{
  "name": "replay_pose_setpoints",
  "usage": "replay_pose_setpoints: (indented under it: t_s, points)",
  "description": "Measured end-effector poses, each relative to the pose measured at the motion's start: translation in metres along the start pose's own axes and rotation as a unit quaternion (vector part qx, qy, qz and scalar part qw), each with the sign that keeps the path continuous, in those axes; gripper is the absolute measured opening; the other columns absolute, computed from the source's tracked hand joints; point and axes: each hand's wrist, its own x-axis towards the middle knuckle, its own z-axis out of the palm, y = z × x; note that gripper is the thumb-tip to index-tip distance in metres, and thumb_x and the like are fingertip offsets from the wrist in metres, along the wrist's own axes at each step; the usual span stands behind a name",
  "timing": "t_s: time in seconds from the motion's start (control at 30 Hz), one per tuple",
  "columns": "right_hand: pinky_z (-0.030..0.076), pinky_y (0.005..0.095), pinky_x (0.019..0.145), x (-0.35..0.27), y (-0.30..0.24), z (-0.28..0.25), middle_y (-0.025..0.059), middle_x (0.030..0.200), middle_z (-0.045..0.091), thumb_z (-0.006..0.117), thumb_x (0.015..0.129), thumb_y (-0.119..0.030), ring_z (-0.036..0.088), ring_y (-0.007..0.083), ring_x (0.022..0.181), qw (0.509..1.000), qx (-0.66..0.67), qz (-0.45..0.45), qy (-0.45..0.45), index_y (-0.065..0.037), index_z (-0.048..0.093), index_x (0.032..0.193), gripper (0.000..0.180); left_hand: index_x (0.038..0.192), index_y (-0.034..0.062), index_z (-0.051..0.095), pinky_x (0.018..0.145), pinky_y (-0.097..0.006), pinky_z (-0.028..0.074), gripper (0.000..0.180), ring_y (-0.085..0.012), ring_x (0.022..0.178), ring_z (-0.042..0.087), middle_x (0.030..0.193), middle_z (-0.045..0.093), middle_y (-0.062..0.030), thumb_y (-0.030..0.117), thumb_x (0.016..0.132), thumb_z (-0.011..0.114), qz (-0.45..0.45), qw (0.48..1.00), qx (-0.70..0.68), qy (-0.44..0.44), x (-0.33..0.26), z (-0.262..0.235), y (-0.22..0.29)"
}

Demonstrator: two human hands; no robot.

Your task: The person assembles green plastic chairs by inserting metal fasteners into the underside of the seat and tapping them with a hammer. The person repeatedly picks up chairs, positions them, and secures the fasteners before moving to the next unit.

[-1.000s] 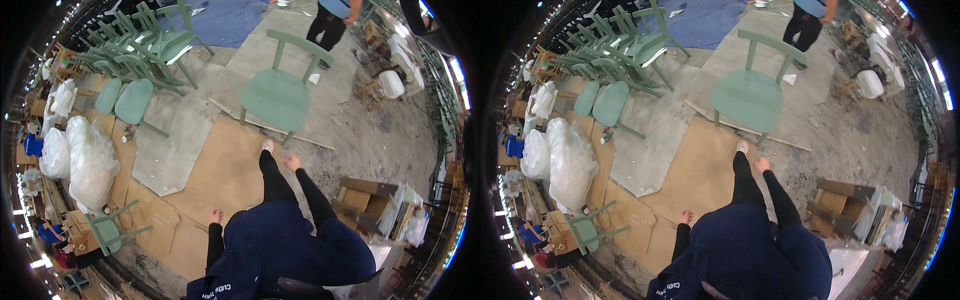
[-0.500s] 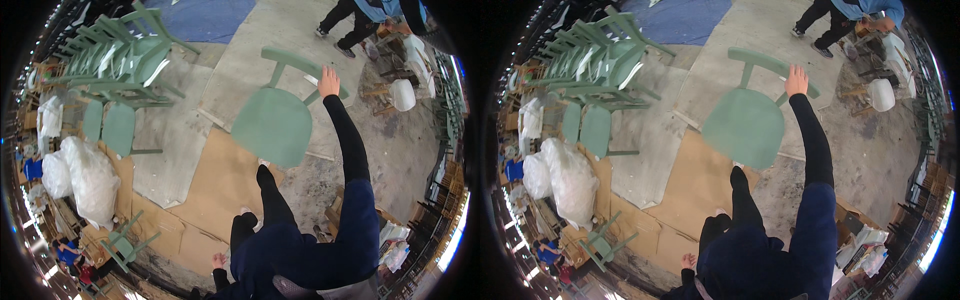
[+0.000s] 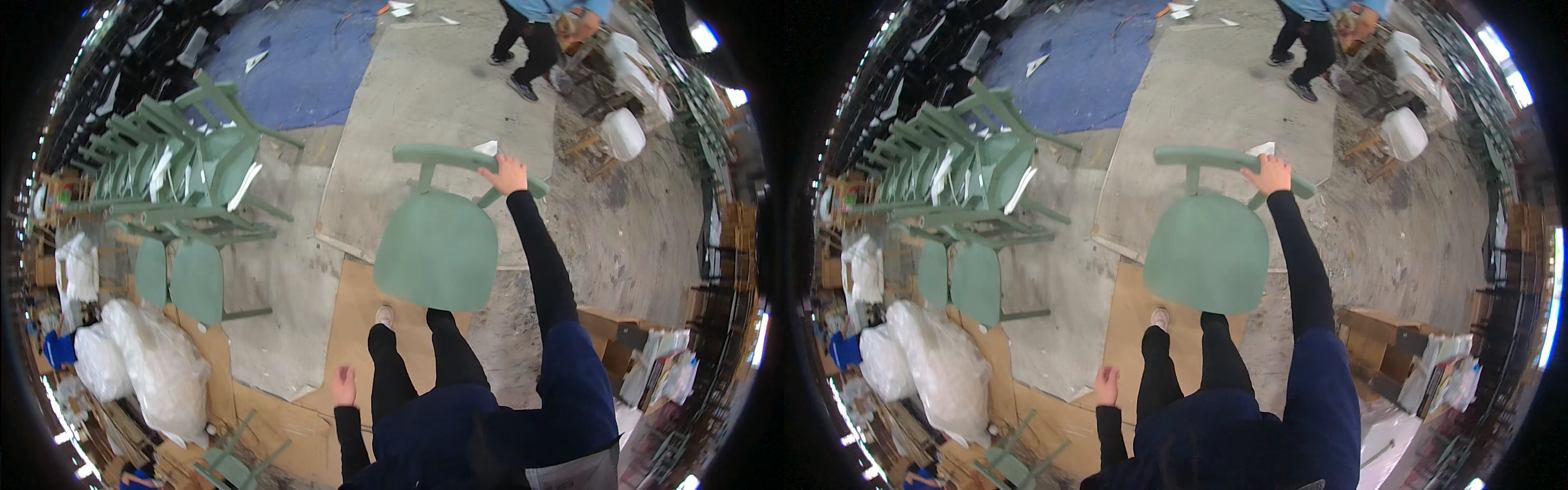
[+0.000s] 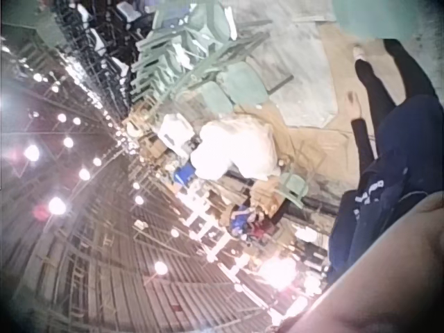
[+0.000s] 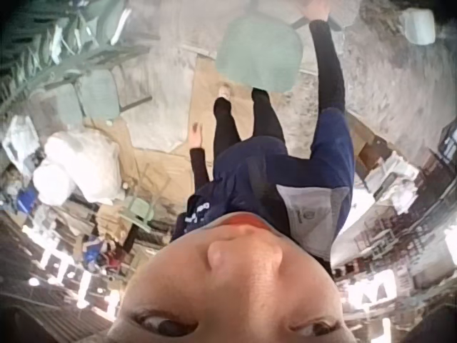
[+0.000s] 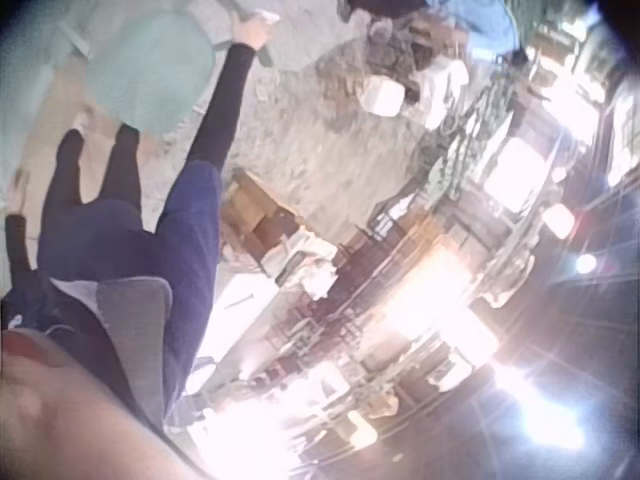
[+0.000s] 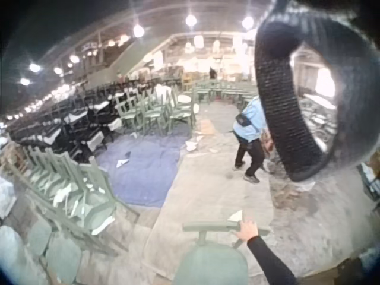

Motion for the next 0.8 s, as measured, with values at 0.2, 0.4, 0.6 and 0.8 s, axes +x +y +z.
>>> replay_pose_setpoints:
  t_s: [0.2, 0.4, 0.6, 0.8]
  points:
    - [0.041, 0.0427, 0.078, -0.173, -0.050, -0.057, 0.0127, 0.093, 0.060, 0.053, 0.087, -0.049, 0.055, 0.0308, 0.092, 0.993, 0.037, -0.023, 0.106, -0.006, 0.058, 0.097, 0.044, 0.108, -0.0017, 0.053, 0.088, -0.033, 0.043, 0.031, -0.0201, 0.098, 0.056, 0.100, 0.060, -0.0122, 0.025, 0.092, 0.057, 0.215, 0.974, -0.008, -0.065, 0.105, 0.077, 0.160]
    - [0.047, 0.0380, 0.068, -0.275, -0.042, -0.077, 0.0111, 0.077, 0.065, 0.055, 0.089, -0.039, 0.062, 0.0281, 0.075, 0.875, 0.437, 0.199, -0.070, -0.003, 0.062, 0.093, 0.037, 0.117, 0.0008, 0.051, 0.095, -0.036, 0.039, 0.045, -0.0229, 0.109, 0.052, 0.116, 0.056, -0.0140, 0.038, 0.092, 0.054, 0.169, 0.962, 0.062, -0.205, 0.208, 0.085, 0.178]
    - [0.048, 0.0380, 0.082, -0.313, 0.008, 0.077, 0.0189, 0.103, 0.064, 0.061, 0.084, -0.044, 0.062, 0.0298, 0.095, 0.885, 0.337, 0.277, -0.163, 0.003, 0.055, 0.115, 0.056, 0.135, 0.0027, 0.042, 0.099, -0.041, 0.042, 0.068, -0.0291, 0.117, 0.052, 0.127, 0.053, -0.0190, 0.054, 0.091, 0.048, -0.301, 0.758, -0.113, -0.568, 0.147, 0.132, 0.120]
    - [0.047, 0.0370, 0.085, -0.365, -0.015, 0.258, 0.0194, 0.109, 0.061, 0.075, 0.072, -0.030, 0.060, 0.0262, 0.099, 0.730, 0.535, 0.412, -0.103, 0.008, 0.049, 0.119, 0.066, 0.112, 0.0043, 0.055, 0.078, -0.035, 0.053, 0.047, -0.0204, 0.083, 0.064, 0.093, 0.064, -0.0119, 0.045, 0.090, 0.056, -0.289, 0.778, -0.018, -0.558, 0.113, 0.099, 0.047]
